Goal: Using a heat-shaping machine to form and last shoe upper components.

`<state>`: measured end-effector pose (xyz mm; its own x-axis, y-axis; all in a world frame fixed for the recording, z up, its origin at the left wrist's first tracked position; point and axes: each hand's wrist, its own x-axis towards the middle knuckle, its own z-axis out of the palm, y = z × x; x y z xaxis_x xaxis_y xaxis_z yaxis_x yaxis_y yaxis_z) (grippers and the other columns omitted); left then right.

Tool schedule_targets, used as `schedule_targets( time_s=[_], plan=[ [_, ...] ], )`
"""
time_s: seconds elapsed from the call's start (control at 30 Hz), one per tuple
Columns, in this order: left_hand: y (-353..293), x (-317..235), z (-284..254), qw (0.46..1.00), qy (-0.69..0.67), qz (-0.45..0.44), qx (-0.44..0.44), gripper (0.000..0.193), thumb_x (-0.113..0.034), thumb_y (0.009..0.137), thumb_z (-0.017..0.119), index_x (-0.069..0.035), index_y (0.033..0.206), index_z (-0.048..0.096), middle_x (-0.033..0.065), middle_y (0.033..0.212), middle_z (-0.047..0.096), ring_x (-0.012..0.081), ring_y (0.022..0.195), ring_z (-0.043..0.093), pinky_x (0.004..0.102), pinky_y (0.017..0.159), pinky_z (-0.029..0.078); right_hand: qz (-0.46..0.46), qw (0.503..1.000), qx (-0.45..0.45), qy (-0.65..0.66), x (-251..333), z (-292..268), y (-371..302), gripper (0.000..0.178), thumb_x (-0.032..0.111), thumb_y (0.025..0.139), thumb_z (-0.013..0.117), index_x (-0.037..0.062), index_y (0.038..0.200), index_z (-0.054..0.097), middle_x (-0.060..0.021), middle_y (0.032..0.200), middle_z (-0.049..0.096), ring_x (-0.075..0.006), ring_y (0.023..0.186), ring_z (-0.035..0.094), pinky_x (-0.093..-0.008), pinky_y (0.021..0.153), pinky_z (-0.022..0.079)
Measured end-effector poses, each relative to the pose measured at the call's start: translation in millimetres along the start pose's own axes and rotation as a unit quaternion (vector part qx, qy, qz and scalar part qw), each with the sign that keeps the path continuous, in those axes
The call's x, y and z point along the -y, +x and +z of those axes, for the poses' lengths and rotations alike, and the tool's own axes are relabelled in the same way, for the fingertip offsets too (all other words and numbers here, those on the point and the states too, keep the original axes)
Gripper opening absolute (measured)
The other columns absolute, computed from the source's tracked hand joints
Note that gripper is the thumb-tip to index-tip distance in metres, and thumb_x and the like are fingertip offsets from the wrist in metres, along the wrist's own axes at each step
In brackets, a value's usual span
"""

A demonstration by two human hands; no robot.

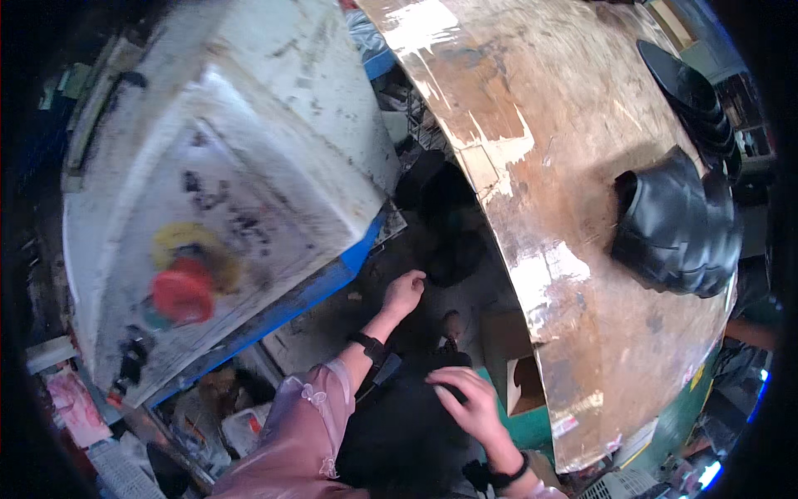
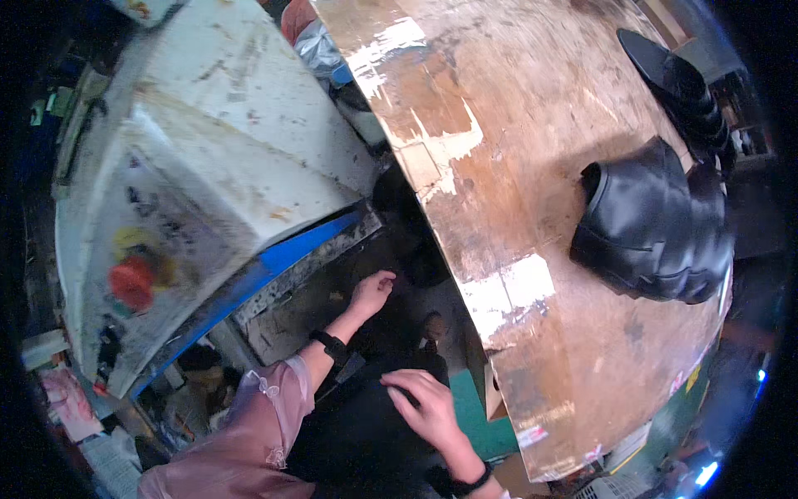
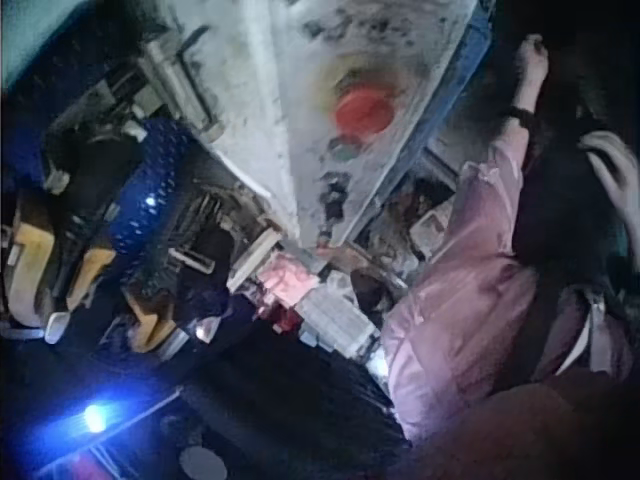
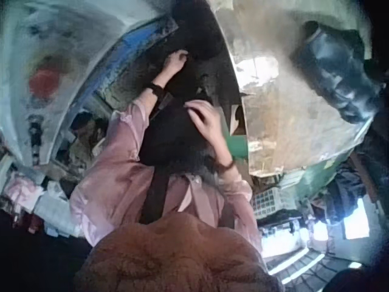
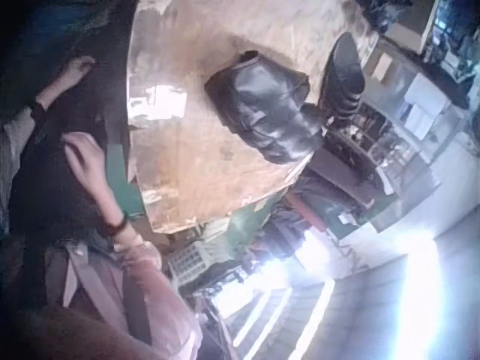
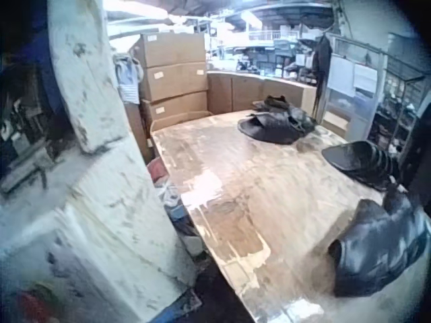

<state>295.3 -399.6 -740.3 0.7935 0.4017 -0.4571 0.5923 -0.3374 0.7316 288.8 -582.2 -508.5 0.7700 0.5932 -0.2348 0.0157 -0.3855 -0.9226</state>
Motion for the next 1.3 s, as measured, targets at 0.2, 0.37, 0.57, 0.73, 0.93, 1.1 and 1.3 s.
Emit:
schedule_targets(
  time_s=[0.2,0.37,0.57,0.73,0.93,1.1,1.3],
  plan=[
    [106.7,93.6,87.6,0.995,0.060,0.040,0.071,0.028,-0.013,0.083,0.055,-0.009,0.110,0.060,0.0161,0.098,0.065,0.0320,0.094,0.062,0.0385,0.082,0.049,0.167,0.970,-0.173,0.029,-284.4,58.1,77.8,0.028,0.010,0.087,0.057,0.0028,0.114,0.057,-0.0084,0.100,0.066,-0.0191,0.093,0.063,-0.0291,0.083,0.048],
    [175.9,191.1,97.6,0.999,0.036,0.026,-0.029,0.047,-0.016,0.081,0.059,-0.007,0.126,0.051,0.0227,0.122,0.054,0.0378,0.112,0.052,0.0415,0.095,0.043,0.213,0.952,-0.209,0.068,-424.2,90.7,231.5,0.064,0.015,0.081,0.067,-0.0005,0.135,0.035,-0.0174,0.132,0.045,-0.0242,0.120,0.046,-0.0325,0.100,0.037],
    [182.7,127.6,145.4,0.999,-0.013,0.024,0.034,0.078,-0.011,0.079,0.061,-0.006,0.143,0.018,0.0265,0.135,0.040,0.0389,0.119,0.047,0.0419,0.098,0.039,0.222,0.932,-0.208,0.196,-458.0,37.8,292.3,0.101,0.023,0.069,0.080,-0.0001,0.143,0.016,-0.0204,0.143,0.032,-0.0303,0.130,0.035,-0.0373,0.104,0.035],
    [184.3,69.8,146.7,0.986,-0.040,0.152,-0.062,0.086,-0.009,0.078,0.062,-0.008,0.145,0.009,0.0264,0.131,0.039,0.0412,0.108,0.052,0.0449,0.090,0.044,0.120,0.945,-0.219,0.212,-506.2,25.1,317.2,0.096,0.030,0.067,0.081,0.0011,0.140,0.026,-0.0179,0.130,0.049,-0.0295,0.116,0.051,-0.0367,0.099,0.040],
    [204.2,56.1,112.7,0.985,0.061,0.068,-0.146,0.090,-0.014,0.080,0.061,-0.008,0.145,-0.002,0.0261,0.117,0.048,0.0398,0.098,0.057,0.0461,0.081,0.047,-0.094,0.951,-0.085,-0.280,-470.7,66.4,320.4,0.060,0.036,0.066,0.078,0.0014,0.110,0.060,-0.0180,0.105,0.064,-0.0316,0.099,0.061,-0.0407,0.081,0.049],
    [240.5,58.4,127.1,0.984,0.023,-0.035,-0.171,0.072,-0.021,0.083,0.057,-0.003,0.141,0.017,0.0241,0.090,0.063,0.0404,0.086,0.062,0.0471,0.074,0.050,0.037,0.963,-0.093,-0.250,-439.6,77.9,304.1,0.045,0.040,0.070,0.073,0.0055,0.098,0.066,-0.0171,0.080,0.067,-0.0318,0.074,0.066,-0.0392,0.069,0.050],
    [213.4,46.7,114.6,0.956,0.214,0.152,-0.134,0.023,-0.023,0.080,0.057,-0.001,0.076,0.061,0.0199,0.078,0.065,0.0354,0.074,0.065,0.0462,0.066,0.051,0.162,0.965,-0.166,-0.123,-394.6,46.5,233.0,0.041,0.036,0.073,0.072,0.0009,0.094,0.066,-0.0125,0.079,0.068,-0.0240,0.073,0.067,-0.0342,0.067,0.050]
  ],
)
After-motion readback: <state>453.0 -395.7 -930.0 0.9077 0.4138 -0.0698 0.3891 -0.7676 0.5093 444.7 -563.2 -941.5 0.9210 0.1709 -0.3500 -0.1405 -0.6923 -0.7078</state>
